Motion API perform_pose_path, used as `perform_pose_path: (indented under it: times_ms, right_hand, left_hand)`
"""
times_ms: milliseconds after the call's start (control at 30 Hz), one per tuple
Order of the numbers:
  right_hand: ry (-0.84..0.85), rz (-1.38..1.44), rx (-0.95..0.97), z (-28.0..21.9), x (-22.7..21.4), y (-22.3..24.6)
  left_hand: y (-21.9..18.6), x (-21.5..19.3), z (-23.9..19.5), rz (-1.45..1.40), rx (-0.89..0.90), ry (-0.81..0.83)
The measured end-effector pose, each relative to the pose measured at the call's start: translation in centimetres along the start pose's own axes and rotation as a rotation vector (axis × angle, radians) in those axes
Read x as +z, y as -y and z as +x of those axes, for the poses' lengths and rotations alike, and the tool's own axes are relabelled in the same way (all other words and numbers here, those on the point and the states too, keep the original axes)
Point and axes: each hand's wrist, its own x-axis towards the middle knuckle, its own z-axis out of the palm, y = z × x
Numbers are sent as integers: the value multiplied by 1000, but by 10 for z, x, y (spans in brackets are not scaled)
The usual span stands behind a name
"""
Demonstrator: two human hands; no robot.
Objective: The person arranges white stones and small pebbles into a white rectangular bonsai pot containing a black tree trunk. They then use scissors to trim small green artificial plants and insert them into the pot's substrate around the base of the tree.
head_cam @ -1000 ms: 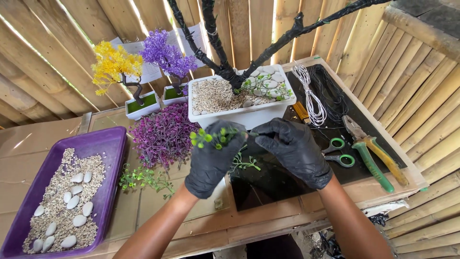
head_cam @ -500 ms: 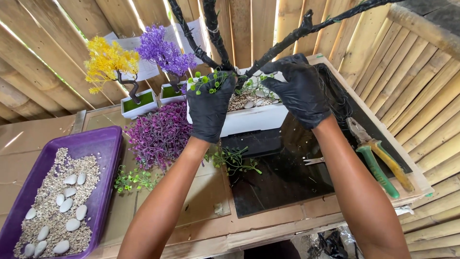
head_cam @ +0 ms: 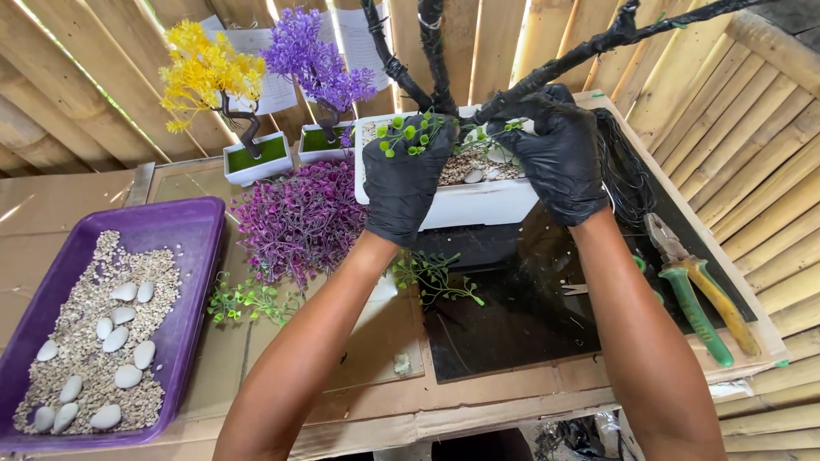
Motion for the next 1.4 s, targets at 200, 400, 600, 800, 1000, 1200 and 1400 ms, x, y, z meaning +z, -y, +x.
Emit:
perform_pose_path:
  times_ms: [200, 400, 600, 800, 1000, 1200, 1400]
  right_hand:
    - [-52, 112, -27, -2, -1, 13]
    - [-36, 181, -100, -4, 5, -14]
    - [-42, 236, -73, -5, 4, -10]
    - [-64, 124, -233, -5, 5, -15]
    - [-86, 133, -255, -4, 7, -16]
    - [-131, 121, -263, -4, 9, -13]
    - [-158, 99, -290, -2, 11, -17]
  left_hand:
    - [-1, 2, -1, 20, 136, -6]
    - [-11, -3, 0, -53, 135, 21]
    - [-15, -1, -1, -238, -180, 2]
    - [-14, 0, -2, -177, -71, 3]
    - [-19, 1, -1, -211, -129, -6]
    - [-33, -7, 1, -520, -238, 51]
    - [-28, -7, 5, -236, -10, 114]
